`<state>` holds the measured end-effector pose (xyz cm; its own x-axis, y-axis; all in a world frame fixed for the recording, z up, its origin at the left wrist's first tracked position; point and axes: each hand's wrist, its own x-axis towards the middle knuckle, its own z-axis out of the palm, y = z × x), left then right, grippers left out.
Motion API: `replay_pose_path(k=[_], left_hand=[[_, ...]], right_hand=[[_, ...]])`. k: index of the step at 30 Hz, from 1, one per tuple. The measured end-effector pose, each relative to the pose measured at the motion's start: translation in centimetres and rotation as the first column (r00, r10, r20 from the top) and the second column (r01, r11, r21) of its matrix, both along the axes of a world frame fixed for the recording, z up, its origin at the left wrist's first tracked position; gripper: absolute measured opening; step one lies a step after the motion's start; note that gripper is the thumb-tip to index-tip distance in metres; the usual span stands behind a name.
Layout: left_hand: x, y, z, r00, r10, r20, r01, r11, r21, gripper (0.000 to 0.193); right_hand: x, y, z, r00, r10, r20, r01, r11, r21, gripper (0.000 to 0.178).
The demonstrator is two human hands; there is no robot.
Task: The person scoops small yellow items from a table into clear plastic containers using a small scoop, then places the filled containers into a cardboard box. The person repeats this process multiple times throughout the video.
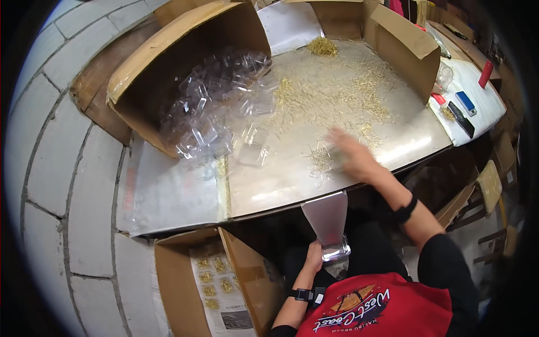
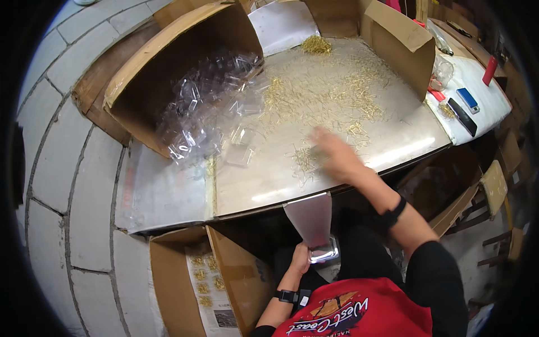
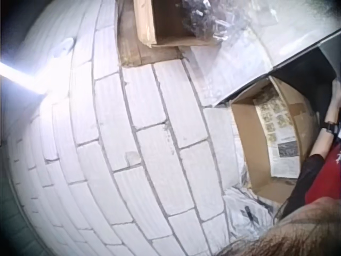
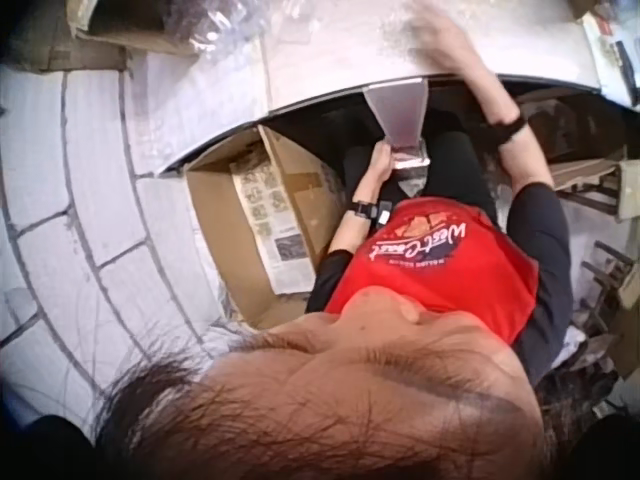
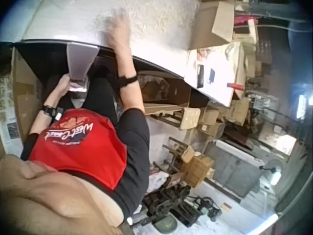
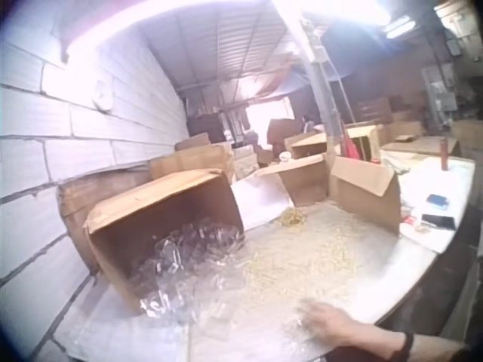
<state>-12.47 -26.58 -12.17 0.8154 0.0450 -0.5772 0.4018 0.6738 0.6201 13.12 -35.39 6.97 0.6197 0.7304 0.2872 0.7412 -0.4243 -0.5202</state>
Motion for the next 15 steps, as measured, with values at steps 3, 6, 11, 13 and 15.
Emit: replay_pose_path(k=[3, 6, 11, 13, 15], left_hand=[[0.6, -0.4, 1.0, 0.998, 0.038, 0.053, -0.036, 0.999, -0.041, 0.052], [0.6, -0.5, 1.7, 0.998, 0.056, 0.038, -0.055, 0.998, -0.04, 0.056], [1.1, -0.6, 4.1, 0.997, 0.067, -0.024, -0.066, 0.997, 0.025, 0.05], [1.0, -0.5, 4.4, 0.997, 0.057, -0.042, -0.054, 0.995, 0.089, 0.046], [1.1, -0.2, 3.5, 0.998, 0.054, -0.013, -0.053, 0.994, 0.096, 0.045]], right_hand=[[0.9, -5.9, -1.4, 0.847, -0.509, -0.151, 0.529, 0.833, 0.161, 0.054], [0.5, -2.9, -2.0, 0.829, -0.551, 0.09, 0.558, 0.827, -0.074, 0.062], [-0.8, 4.3, -2.3, 0.978, -0.2, -0.053, 0.192, 0.973, -0.129, 0.06], [-0.5, 2.8, -0.3, 0.852, -0.098, -0.515, 0.17, 0.981, 0.095, 0.055], [1.7, 1.0, -1.7, 0.899, -0.162, -0.408, 0.28, 0.927, 0.25, 0.053]])
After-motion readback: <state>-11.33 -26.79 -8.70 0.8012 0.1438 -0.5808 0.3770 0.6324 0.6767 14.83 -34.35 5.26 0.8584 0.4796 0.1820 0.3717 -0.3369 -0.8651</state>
